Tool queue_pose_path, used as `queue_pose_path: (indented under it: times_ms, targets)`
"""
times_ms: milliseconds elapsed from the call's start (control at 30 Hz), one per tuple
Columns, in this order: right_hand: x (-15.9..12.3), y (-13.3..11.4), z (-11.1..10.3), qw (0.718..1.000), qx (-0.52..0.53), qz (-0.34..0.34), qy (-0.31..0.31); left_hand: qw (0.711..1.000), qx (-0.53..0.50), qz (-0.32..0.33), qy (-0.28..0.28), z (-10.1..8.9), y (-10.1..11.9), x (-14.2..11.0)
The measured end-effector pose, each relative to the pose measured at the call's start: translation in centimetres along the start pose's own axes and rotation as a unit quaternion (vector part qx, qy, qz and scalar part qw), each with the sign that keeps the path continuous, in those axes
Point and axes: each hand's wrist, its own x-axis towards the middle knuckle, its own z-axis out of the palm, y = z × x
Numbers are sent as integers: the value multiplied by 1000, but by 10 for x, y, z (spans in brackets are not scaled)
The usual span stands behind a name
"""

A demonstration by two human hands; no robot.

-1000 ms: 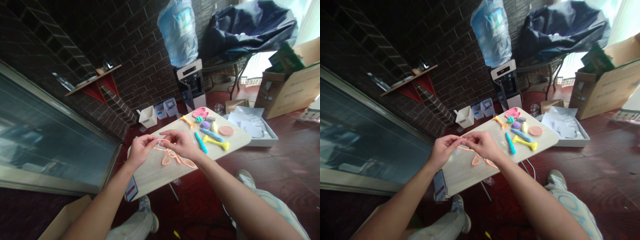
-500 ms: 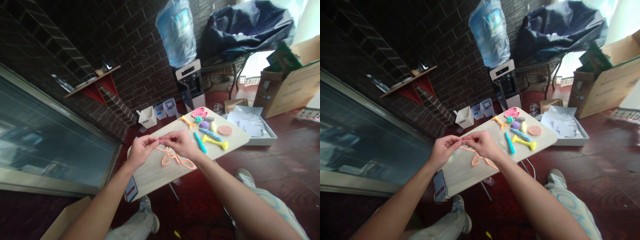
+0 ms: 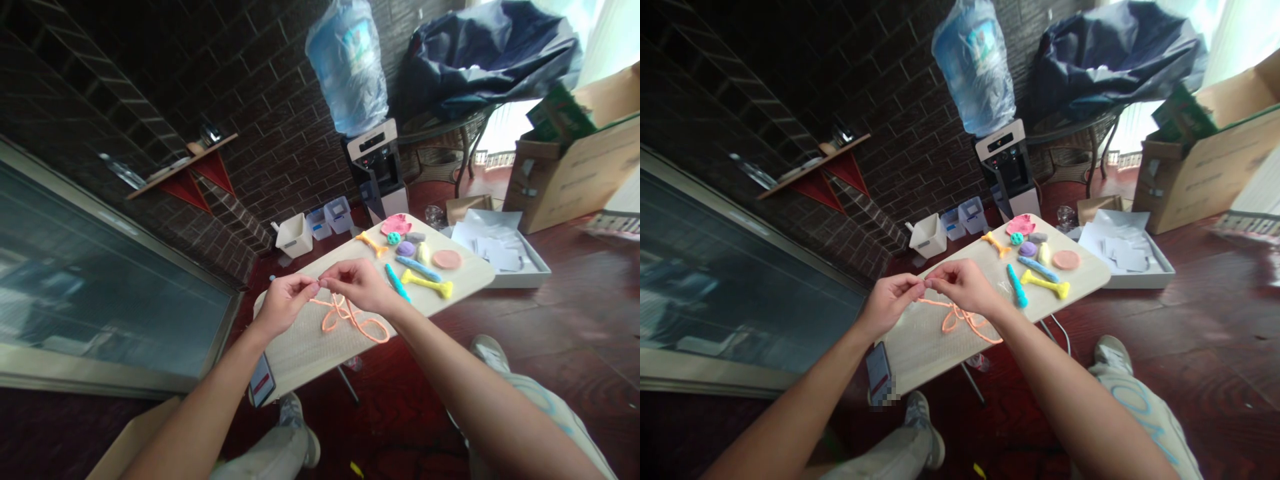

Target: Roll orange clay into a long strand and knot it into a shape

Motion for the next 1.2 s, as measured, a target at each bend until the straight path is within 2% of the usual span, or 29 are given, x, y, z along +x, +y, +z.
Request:
queue_pose_path:
  times_ms: [133,267,400,533,633,800,1033,1200]
  targets:
    - [1,1,0,1000,2,-3,20,999,-49,-18,-9,3,1,0]
    - [1,2,2,999,45,11,0,997,-64,-33,7,6,0,-2]
    - [1,2,1,1000,15,2,0,997,-72,-34,9,5,-3,-3]
    - [1,2,-1,1000,-7,-1,19,999,-33,-24,-15,3,-11,-2]
    - [2,5,-3,1000,3,9,20,1000,-11,-12,-1,3,-16,-1]
    - [2,8,-5,1000,-15,13,-16,1000,-17,-5,17,4,-13,1]
    - [3,7,-9,1000,-16,12,16,999,-21,-17,-21,5,-16,3]
    - [3,9,-11,999,16,24,-13,1000,-8,-8,-7,6,-14,1]
